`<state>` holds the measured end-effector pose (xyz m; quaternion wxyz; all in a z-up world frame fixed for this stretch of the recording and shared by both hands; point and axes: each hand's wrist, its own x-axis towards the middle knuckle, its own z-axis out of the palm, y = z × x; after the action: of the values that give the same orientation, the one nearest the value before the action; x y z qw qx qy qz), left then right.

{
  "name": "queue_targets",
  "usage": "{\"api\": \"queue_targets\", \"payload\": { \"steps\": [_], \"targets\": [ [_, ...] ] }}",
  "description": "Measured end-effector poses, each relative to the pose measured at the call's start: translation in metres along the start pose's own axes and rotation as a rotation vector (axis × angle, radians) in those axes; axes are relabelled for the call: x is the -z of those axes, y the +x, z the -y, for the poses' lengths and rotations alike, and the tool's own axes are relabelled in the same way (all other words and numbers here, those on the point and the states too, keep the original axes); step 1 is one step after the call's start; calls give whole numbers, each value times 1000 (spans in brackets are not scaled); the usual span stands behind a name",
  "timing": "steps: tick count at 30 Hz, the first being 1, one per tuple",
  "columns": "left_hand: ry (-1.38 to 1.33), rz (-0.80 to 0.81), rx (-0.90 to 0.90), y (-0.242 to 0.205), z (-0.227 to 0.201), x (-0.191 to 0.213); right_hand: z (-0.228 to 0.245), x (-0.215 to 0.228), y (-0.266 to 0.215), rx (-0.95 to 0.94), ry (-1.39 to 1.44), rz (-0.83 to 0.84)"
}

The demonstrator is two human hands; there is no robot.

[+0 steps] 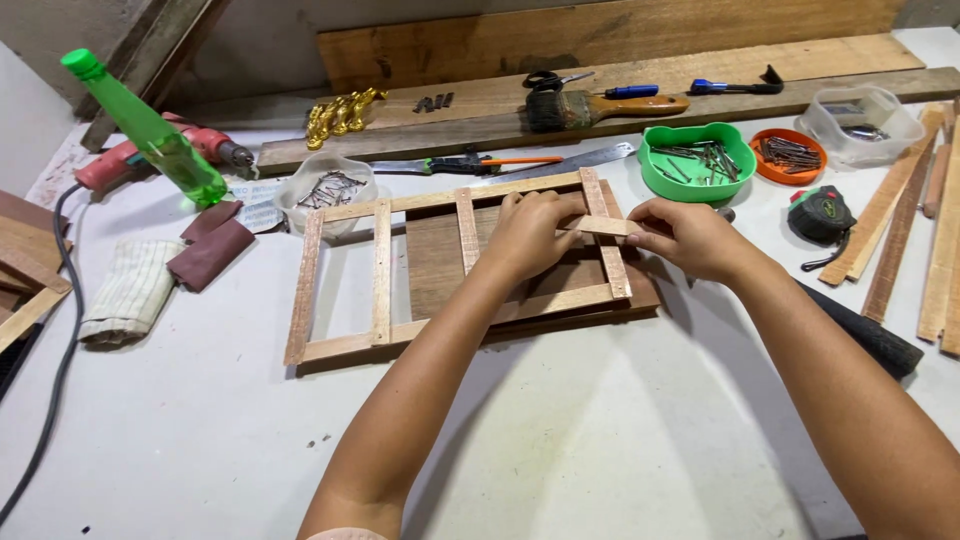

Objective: Measuring, sanding, and assembling small wooden frame pieces with a hammer and nails.

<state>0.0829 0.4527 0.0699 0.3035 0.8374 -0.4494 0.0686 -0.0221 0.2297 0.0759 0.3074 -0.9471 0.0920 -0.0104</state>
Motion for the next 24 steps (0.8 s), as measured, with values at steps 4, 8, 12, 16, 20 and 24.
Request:
{"api": "queue_targets", "payload": {
  "steps": [4, 8, 12, 16, 20, 24],
  "targets": [
    [-25, 84, 0, 23, -5, -33, -29, 14, -10, 42, -118, -46],
    [-13, 123, -22, 41, -25, -51, -51, 31, -21, 51, -215, -68],
    [11, 68, -68, 57, -34, -78, -51, 46, -30, -42, -344, -46],
    [25, 58, -55, 66, -41, -97, -54, 48, -31, -85, -351, -56],
    [35, 88, -84, 71, -32, -115, -50, 45, -28, -157, -315, -31],
    [-16, 103, -55, 68, -24, -118, -50, 35, -19, 58, -340, -191]
  ]
}}
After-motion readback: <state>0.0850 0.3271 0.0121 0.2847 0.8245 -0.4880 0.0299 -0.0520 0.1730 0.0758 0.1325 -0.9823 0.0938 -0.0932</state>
